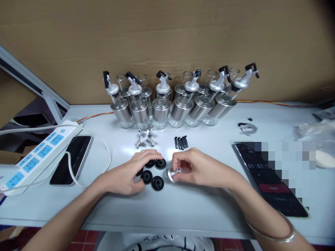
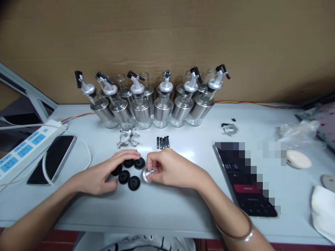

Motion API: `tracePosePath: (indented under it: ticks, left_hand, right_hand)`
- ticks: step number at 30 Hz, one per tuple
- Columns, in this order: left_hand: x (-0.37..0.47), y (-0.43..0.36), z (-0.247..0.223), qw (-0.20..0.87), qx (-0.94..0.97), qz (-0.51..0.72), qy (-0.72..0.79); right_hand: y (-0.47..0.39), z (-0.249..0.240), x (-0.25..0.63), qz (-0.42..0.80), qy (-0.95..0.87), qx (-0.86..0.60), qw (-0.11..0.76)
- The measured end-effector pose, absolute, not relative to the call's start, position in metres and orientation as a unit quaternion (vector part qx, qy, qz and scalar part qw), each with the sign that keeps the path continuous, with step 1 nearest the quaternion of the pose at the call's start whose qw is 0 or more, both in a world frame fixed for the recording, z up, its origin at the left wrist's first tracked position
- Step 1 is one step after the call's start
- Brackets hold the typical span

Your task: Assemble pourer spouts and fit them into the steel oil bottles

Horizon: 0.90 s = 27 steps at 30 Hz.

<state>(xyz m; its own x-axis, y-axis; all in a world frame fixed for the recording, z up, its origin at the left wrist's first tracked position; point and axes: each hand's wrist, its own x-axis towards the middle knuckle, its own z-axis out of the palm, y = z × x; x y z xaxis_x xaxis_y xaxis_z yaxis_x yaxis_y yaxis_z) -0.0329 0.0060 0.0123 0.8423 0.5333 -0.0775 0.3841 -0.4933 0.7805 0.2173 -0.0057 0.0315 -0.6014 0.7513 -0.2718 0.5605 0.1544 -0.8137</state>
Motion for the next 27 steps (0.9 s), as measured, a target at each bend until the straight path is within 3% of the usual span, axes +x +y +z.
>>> tracePosePath:
  ticks: [4, 8, 19, 27]
  left_hand:
    - [-0.024, 0.004, 0.003, 0.339, 0.893, 0.115, 0.273]
    - [-0.018, 0.004, -0.006, 0.26, 0.925, 0.123, 0.25]
    - [-0.014, 0.002, -0.01, 0.239, 0.919, 0.115, 0.291]
    - [-0.013, 0.006, -0.013, 0.219, 0.922, 0.116, 0.298]
  right_hand:
    - [-0.009, 0.034, 0.216, 0.542, -0.741, -0.392, 0.066]
    - [-0.011, 0.029, 0.208, 0.488, -0.764, -0.412, 0.09]
    - [0.0, 0.034, 0.229, 0.424, -0.732, -0.498, 0.191]
    - [-0.005, 0.021, 0.212, 0.438, -0.759, -0.458, 0.152]
